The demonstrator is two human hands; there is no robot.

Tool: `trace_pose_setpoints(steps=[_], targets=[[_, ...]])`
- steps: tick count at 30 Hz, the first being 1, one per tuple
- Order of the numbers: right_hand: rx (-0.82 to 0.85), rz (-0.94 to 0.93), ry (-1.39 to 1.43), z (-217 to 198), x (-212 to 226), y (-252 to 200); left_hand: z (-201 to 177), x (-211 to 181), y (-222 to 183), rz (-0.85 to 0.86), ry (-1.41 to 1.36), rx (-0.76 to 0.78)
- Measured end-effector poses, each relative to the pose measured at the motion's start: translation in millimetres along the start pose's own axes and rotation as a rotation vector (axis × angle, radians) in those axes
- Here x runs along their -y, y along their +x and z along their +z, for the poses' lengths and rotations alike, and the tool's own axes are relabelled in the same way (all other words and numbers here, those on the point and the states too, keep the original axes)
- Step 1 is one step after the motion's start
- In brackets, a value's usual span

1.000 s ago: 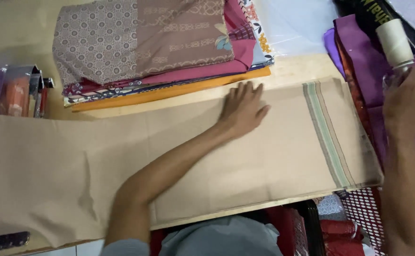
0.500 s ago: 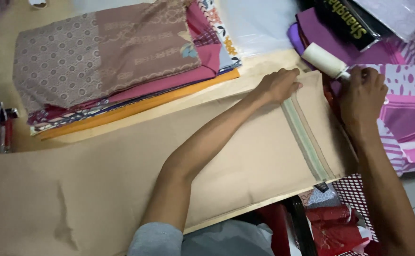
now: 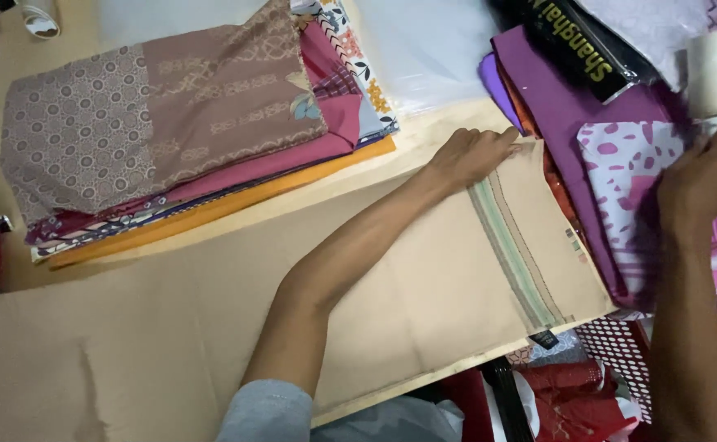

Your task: Using a lint roller to remove debris from a piece of tan fabric laid out on a workbench.

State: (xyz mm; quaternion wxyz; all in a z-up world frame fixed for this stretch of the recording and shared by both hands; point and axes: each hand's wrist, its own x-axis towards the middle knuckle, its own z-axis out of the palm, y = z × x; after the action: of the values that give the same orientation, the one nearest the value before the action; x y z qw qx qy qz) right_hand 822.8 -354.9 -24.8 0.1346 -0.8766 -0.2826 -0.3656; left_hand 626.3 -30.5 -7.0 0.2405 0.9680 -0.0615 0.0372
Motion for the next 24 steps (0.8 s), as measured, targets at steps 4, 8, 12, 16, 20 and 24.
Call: trace_pose_setpoints(steps=[4, 8, 12, 16, 20, 24], targets=[[0.091, -0.059, 0.027, 7.1, -21.9, 3.5, 9.7, 8.5, 18.7, 0.004, -0.035, -0.030], [0.275, 0.078, 0.185, -13.2, -19.7, 4.8, 34.4, 21.8, 32.4, -0.032, -0.020, -0.047], [0.298, 0.030, 0.263, -29.9, -12.0, 1.1, 52.7, 30.7, 40.6, 0.022, 0.154, -0.239], [0.362, 0.142, 0.345, -42.0, -3.6, -1.0, 40.9, 22.2, 33.7, 0.006, 0.145, -0.172], [0.406, 0.235, 0.328, -40.8, -12.5, -4.5, 37.9, 22.9, 33.8, -0.008, 0.097, -0.145], [0.386, 0.218, 0.336, -31.6, -29.0, -11.2, 36.5, 22.8, 32.0, -0.039, 0.042, -0.138]])
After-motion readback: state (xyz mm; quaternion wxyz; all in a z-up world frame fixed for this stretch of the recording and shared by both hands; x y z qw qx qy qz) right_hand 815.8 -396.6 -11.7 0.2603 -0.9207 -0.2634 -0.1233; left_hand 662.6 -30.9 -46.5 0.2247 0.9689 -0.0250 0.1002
